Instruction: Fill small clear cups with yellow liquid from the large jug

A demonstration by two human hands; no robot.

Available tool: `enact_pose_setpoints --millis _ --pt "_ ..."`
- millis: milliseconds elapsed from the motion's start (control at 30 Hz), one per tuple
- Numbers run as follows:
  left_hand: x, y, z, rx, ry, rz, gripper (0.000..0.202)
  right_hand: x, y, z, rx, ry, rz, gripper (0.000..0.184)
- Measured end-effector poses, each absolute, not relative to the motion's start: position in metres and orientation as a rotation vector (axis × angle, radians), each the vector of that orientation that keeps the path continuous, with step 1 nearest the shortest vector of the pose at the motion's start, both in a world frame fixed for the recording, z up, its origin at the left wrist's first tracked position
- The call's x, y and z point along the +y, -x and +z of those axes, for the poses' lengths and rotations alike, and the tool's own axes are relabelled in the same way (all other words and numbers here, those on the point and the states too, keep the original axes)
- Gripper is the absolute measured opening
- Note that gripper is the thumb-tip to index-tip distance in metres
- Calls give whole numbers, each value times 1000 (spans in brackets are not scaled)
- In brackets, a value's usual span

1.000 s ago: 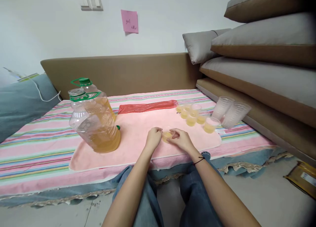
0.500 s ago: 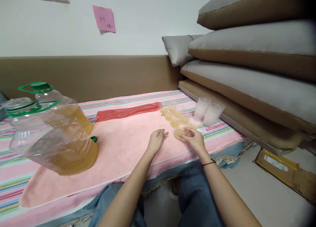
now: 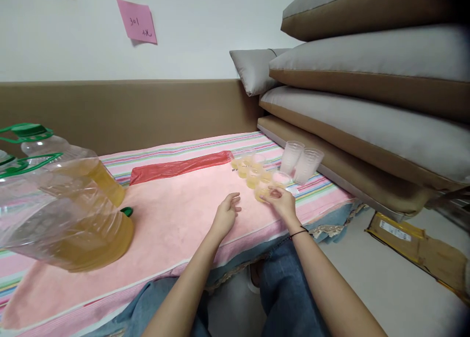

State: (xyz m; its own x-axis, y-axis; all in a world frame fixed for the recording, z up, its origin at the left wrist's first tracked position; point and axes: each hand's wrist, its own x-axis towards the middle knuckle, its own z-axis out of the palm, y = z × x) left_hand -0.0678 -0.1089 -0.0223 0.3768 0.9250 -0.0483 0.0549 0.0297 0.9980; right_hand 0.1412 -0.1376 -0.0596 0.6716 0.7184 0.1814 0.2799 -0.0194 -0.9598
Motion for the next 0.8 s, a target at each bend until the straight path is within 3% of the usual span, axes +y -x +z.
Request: enact_pose_setpoints --millis 567,800 --pt "-116 74 -12 1007 -1450 870 32 -150 -147 -74 -784 1552 429 48" --pt "-113 81 -5 997 -1459 879 37 -173 -217 -67 -568 1570 88 41"
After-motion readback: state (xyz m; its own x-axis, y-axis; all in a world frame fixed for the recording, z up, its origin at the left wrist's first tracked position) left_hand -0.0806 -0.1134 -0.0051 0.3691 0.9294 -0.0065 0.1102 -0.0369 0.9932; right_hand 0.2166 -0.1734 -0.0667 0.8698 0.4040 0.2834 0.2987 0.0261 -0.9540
